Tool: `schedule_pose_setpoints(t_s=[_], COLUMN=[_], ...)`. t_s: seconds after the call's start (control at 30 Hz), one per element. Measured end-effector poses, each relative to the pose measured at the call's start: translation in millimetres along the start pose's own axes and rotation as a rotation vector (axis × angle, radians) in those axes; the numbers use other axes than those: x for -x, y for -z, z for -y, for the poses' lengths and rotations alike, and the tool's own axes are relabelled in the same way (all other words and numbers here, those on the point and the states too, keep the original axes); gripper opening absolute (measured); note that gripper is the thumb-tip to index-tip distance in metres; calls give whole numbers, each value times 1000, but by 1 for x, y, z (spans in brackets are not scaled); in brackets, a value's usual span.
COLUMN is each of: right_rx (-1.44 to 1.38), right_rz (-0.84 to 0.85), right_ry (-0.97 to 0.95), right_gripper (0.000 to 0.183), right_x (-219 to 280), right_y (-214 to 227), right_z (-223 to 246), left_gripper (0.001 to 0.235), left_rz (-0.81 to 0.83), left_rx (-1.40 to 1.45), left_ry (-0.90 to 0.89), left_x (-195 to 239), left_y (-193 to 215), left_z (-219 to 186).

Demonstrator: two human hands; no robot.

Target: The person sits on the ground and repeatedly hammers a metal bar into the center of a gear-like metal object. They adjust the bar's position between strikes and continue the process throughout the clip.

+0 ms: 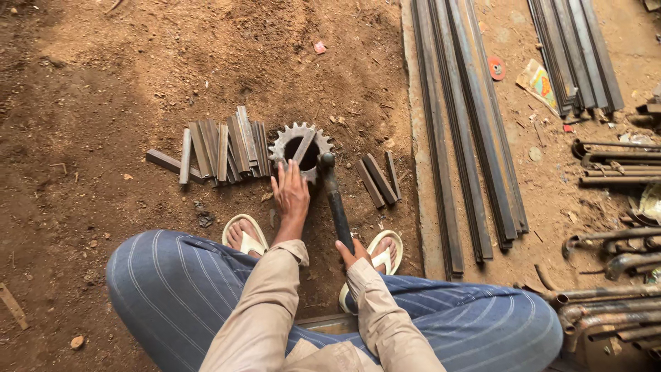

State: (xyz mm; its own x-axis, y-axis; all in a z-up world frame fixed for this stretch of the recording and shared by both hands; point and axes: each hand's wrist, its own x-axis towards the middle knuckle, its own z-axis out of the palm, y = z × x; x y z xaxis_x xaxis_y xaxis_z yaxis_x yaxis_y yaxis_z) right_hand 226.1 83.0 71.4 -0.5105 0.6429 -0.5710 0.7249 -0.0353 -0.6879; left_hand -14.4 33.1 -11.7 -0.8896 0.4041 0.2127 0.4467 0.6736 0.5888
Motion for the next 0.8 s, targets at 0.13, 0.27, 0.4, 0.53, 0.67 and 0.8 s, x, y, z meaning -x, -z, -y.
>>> schedule_pose_setpoints(t_s=[0.13, 0.27, 0.4, 0.53, 0.67, 0.8], right_rx=[274, 211, -116, -582, -303, 222], right_rz=[-187, -186, -168, -106, -128, -183], right_ry=[93, 91, 147, 644, 692, 223], right_gripper=[50, 48, 41, 42, 40, 42], right_x=[-5, 6, 31, 43, 35, 23], right_y=[-1, -4, -4, -4, -14, -13], right_z=[-8, 4, 29, 57, 68, 68], left_gripper=[42, 37, 36, 34, 34, 34], left_rz=[33, -26, -27, -31, -45, -70], left_rx=[18, 7, 9, 21, 32, -4], left_ry=[60, 15, 29, 48, 51, 75], left_x=[4, -2, 3, 4, -1, 0], left_y=[-2, -11, -15, -8, -3, -7], left_z=[17, 26, 29, 21, 17, 16])
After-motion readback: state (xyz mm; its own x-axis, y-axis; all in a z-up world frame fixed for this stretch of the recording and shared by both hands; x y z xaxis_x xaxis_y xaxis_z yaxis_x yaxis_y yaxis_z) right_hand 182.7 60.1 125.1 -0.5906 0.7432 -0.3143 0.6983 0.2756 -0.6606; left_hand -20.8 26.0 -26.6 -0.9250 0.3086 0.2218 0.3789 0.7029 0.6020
